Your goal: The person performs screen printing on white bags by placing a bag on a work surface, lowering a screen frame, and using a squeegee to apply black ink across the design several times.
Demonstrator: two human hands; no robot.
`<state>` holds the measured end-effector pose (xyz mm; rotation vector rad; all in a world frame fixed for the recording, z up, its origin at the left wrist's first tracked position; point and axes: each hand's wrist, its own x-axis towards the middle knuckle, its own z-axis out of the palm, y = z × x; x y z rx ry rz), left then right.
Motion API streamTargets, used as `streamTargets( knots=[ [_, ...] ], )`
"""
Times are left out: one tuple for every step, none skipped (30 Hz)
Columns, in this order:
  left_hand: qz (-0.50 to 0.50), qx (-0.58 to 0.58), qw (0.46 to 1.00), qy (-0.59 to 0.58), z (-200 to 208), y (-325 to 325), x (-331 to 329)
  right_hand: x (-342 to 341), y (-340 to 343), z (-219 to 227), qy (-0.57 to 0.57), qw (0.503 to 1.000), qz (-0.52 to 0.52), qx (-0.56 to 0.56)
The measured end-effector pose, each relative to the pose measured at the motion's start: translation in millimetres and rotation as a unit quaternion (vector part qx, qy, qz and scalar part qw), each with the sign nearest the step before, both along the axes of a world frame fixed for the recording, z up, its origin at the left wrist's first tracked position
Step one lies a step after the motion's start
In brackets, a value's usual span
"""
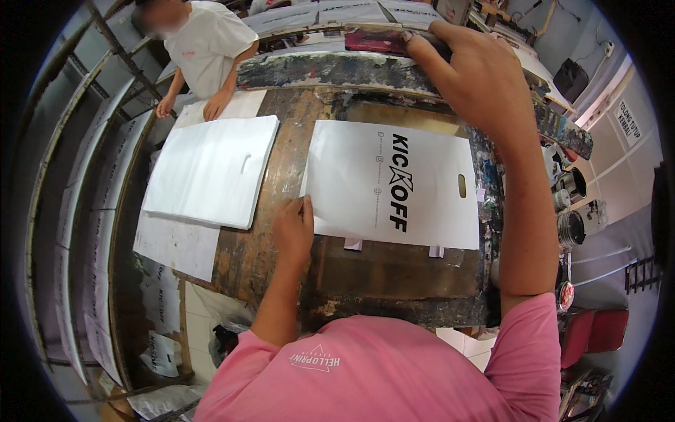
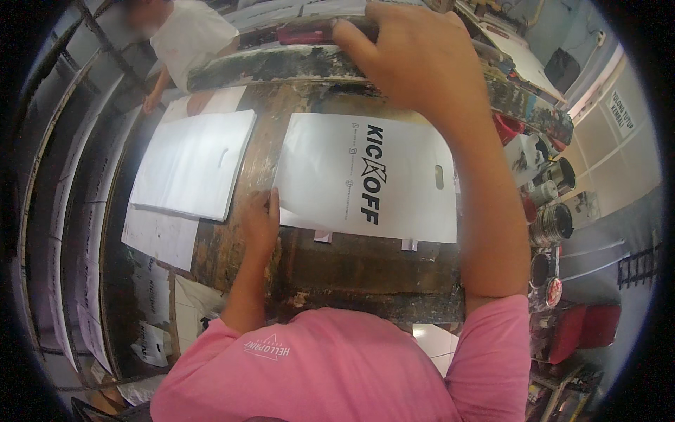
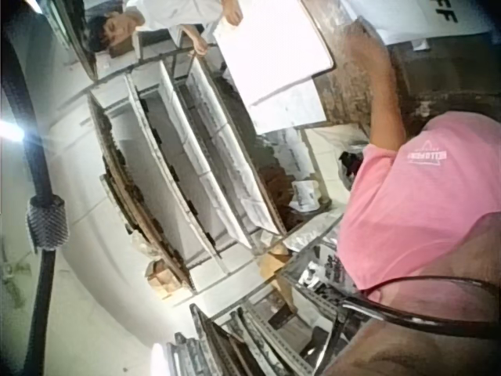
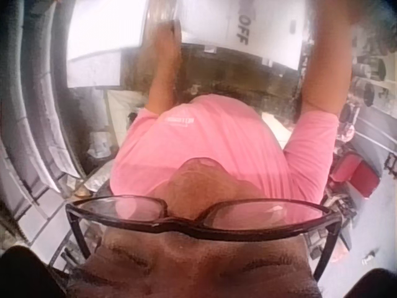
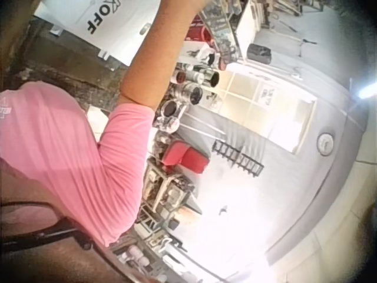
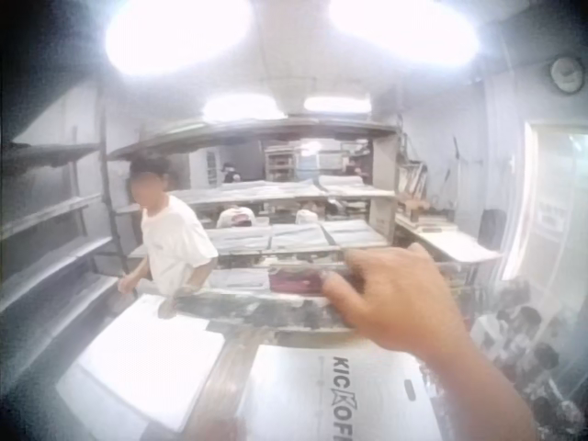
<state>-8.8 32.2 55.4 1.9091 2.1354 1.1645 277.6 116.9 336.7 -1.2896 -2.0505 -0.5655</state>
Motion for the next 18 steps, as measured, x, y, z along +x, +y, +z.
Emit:
streamTargets(
  knots=[
    [-0.014, 0.009, 0.999, -0.039, 9.1, 6.1, 1.7, 0.1, 1.8, 1.9, -0.004, 1.000, -0.002, -0.007],
    [-0.020, -0.009, 0.997, -0.079, 19.3, 14.8, 3.1, -0.4, 3.3, 4.1, -0.007, 1.000, -0.004, -0.013],
    [-0.022, -0.032, 0.992, -0.118, 29.6, 25.0, 4.8, -1.0, 5.0, 6.4, -0.001, 1.000, -0.008, -0.011],
    [-0.043, 0.006, 0.984, -0.171, 39.0, 37.5, 7.4, -2.0, 5.9, 8.6, 0.004, 1.000, -0.011, -0.010],
    [-0.060, 0.040, 0.972, -0.222, 47.0, 49.4, 9.7, -3.0, 6.3, 10.5, 0.010, 1.000, -0.014, -0.008],
    [-0.076, 0.075, 0.957, -0.271, 52.0, 54.7, 10.4, -3.9, 5.7, 11.8, -0.001, 1.000, -0.011, -0.008],
    [-0.064, 0.076, 0.949, -0.300, 54.4, 56.6, 9.9, -5.0, 4.4, 12.7, -0.013, 1.000, -0.008, -0.009],
    [-0.052, 0.078, 0.940, -0.329, 54.5, 56.8, 8.8, -5.7, 2.7, 13.1, -0.024, 1.000, -0.005, -0.010],
    [-0.048, 0.104, 0.931, -0.346, 52.7, 55.5, 6.4, -6.5, 0.3, 13.1, -0.012, 1.000, -0.009, -0.025],
    [-0.018, 0.071, 0.921, -0.383, 48.6, 50.8, 2.9, -6.8, -2.0, 12.7, 0.002, 0.999, -0.014, -0.039],
    [0.002, 0.063, 0.912, -0.406, 43.2, 43.3, -2.6, -7.1, -4.0, 12.6, 0.004, 0.998, -0.023, -0.063],
    [0.036, 0.030, 0.899, -0.435, 38.0, 38.6, -10.3, -7.2, -5.0, 13.0, 0.014, 0.998, -0.021, -0.061],
    [0.021, 0.041, 0.892, -0.450, 32.9, 36.2, -21.3, -7.3, -5.4, 13.5, 0.011, 0.997, -0.019, -0.072],
    [0.023, 0.029, 0.881, -0.472, 28.2, 33.3, -35.8, -7.5, -5.3, 14.2, 0.002, 0.998, -0.011, -0.067],
    [0.025, 0.025, 0.869, -0.494, 25.0, 32.9, -52.8, -7.9, -4.5, 14.7, 0.008, 0.998, -0.017, -0.067],
    [0.036, 0.011, 0.870, -0.491, 22.0, 33.4, -71.4, -8.1, -3.5, 15.7, 0.011, 0.998, -0.018, -0.051],
    [0.045, 0.001, 0.872, -0.487, 19.2, 34.7, -92.5, -8.7, -1.8, 16.5, 0.008, 0.999, -0.023, -0.033],
    [0.055, -0.009, 0.875, -0.481, 16.3, 37.3, -114.9, -8.6, -0.6, 17.6, -0.004, 0.999, -0.019, -0.037]
  ],
)
